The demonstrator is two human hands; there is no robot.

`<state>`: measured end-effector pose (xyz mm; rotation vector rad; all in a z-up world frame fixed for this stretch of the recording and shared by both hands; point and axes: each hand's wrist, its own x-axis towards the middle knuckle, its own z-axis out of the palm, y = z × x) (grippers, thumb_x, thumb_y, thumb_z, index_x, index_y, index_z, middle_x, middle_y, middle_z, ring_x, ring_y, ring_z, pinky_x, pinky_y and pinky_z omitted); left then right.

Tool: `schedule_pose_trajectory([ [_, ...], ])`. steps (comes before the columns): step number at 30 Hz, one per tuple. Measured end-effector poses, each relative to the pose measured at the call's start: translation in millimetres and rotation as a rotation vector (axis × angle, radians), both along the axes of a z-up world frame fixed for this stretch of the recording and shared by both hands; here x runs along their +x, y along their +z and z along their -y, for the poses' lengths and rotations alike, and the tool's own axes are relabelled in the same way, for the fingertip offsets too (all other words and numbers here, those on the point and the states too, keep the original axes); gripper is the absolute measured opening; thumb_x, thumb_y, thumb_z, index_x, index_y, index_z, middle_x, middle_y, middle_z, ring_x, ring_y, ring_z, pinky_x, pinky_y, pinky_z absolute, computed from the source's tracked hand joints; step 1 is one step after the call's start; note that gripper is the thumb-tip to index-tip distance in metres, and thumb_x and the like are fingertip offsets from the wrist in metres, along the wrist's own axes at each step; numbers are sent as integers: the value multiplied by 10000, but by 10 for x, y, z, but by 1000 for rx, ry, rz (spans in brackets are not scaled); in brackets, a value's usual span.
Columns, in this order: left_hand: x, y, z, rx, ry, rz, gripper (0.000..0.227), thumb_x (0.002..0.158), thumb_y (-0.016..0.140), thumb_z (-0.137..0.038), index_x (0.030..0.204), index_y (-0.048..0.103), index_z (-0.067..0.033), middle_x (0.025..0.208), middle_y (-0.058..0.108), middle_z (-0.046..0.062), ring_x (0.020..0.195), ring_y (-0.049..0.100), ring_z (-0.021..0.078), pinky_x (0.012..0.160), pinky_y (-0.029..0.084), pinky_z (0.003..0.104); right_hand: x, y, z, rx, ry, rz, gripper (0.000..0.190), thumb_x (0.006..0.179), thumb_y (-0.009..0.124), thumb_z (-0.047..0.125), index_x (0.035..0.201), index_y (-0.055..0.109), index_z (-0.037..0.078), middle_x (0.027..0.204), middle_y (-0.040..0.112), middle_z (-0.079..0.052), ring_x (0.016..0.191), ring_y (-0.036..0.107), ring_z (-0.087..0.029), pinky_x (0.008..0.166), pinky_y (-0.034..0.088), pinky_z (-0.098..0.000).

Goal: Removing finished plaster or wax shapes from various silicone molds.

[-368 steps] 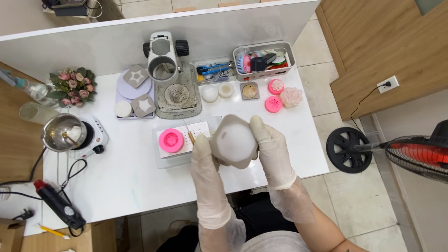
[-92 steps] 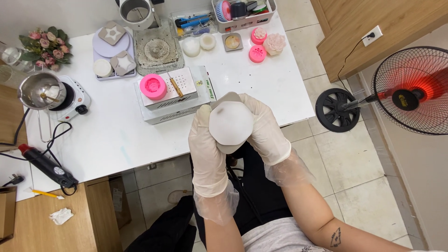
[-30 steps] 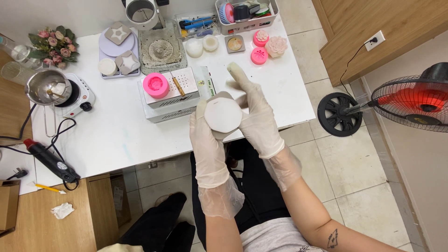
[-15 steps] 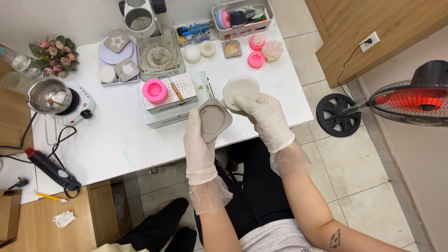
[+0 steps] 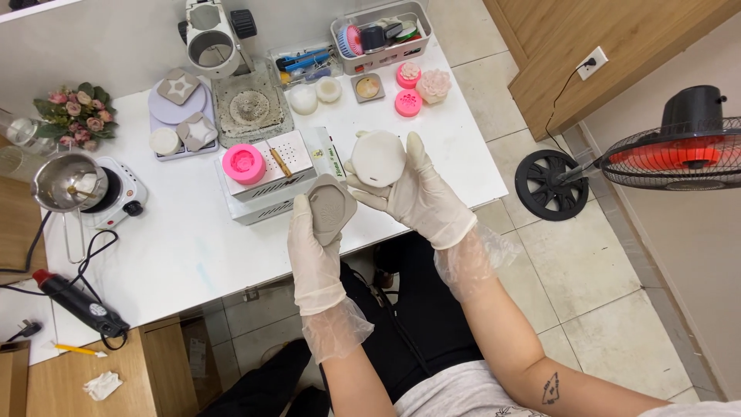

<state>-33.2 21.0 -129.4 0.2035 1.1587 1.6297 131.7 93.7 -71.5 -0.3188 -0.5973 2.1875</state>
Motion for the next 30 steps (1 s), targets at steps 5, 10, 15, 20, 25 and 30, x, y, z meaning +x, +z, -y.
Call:
schedule_pose_trajectory([
  [5,21,-55,38,118,21,54,496,999,562,-436,1315,580,-54,1213,681,70,1055,682,154,806,566,304,21,-320,-99,-90,-91,0,734,993,601,533,1454,471,-23,1332,633,-237,1214,654,-337,1068,538,-474],
  [10,46,-82,-26,107,43,14,492,991,570,-423,1315,563,-52,1222,679,83,1077,685,174,849,588,338,72,-410,-147,-135,-185,111,700,1006,579,496,1468,472,-20,1316,636,-211,1177,670,-287,1026,560,-425],
  [15,113,-208,-123,42,38,-44,459,997,567,-423,1298,577,-77,1238,653,87,1091,669,191,836,565,359,154,-429,-235,-106,-165,51,719,1038,543,511,1474,482,-58,1302,641,-245,1166,656,-307,1017,525,-428],
  [20,49,-920,-284,63,67,89,461,971,605,-386,1311,551,-80,1265,654,86,1109,659,206,892,584,372,300,-521,-378,-38,-209,69,587,1065,526,357,1492,449,-38,1440,578,-209,1322,594,-277,1151,476,-414],
  [25,37,-1113,-451,-166,235,153,475,983,632,-365,1359,528,-94,1233,626,62,1062,610,199,832,549,312,417,-558,-445,-37,-287,139,504,1055,509,273,1506,448,57,1492,549,-145,1330,570,-266,1135,458,-451],
  [30,-6,-1522,-961,-104,252,262,556,983,697,-407,1356,569,-14,1212,627,127,905,576,179,516,389,169,514,-683,-480,-149,-306,196,491,1071,464,318,1502,472,82,1457,566,-124,1286,581,-262,1107,463,-480],
])
